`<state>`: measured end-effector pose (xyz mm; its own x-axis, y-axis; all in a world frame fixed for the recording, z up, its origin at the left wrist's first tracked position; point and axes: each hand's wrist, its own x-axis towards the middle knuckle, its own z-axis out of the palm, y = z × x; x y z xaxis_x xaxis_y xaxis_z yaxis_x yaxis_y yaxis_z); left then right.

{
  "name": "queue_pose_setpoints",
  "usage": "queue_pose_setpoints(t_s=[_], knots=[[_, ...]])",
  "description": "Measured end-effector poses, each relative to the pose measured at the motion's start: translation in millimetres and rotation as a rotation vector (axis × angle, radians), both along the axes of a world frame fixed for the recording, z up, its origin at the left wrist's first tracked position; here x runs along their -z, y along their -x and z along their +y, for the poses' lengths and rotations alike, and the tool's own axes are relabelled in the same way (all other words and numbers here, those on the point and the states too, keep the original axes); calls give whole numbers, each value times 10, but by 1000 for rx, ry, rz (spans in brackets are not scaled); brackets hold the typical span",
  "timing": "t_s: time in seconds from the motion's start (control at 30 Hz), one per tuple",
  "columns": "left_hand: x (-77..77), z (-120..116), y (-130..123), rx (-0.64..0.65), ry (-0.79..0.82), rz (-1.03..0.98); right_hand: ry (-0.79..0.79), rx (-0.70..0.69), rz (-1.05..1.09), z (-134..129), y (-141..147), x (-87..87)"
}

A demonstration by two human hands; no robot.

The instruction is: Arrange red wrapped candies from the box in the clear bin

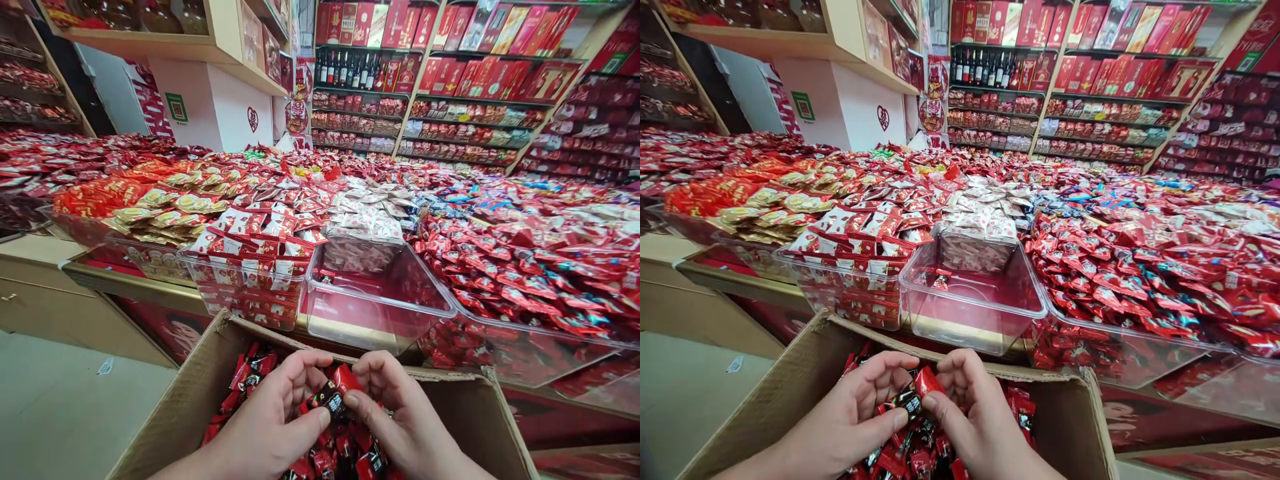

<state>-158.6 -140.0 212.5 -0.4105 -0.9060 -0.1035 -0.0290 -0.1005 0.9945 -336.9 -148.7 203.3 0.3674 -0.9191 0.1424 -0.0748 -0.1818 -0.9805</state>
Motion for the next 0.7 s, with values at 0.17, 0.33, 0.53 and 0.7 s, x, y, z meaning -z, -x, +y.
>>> queue_pose_setpoints(t_s=[0.17, 0.33, 0.53, 0.7], knots=[[-62, 19, -48, 72, -23, -10, 280, 123, 168, 4, 70, -47], [-88, 12, 11, -4, -106, 4, 350, 40, 200, 14, 50, -86], [-179, 14, -29, -79, 30, 51, 136, 7, -23, 60, -27, -401], [-259, 19, -301, -122, 112, -38, 292, 259, -1, -368, 88, -1105]])
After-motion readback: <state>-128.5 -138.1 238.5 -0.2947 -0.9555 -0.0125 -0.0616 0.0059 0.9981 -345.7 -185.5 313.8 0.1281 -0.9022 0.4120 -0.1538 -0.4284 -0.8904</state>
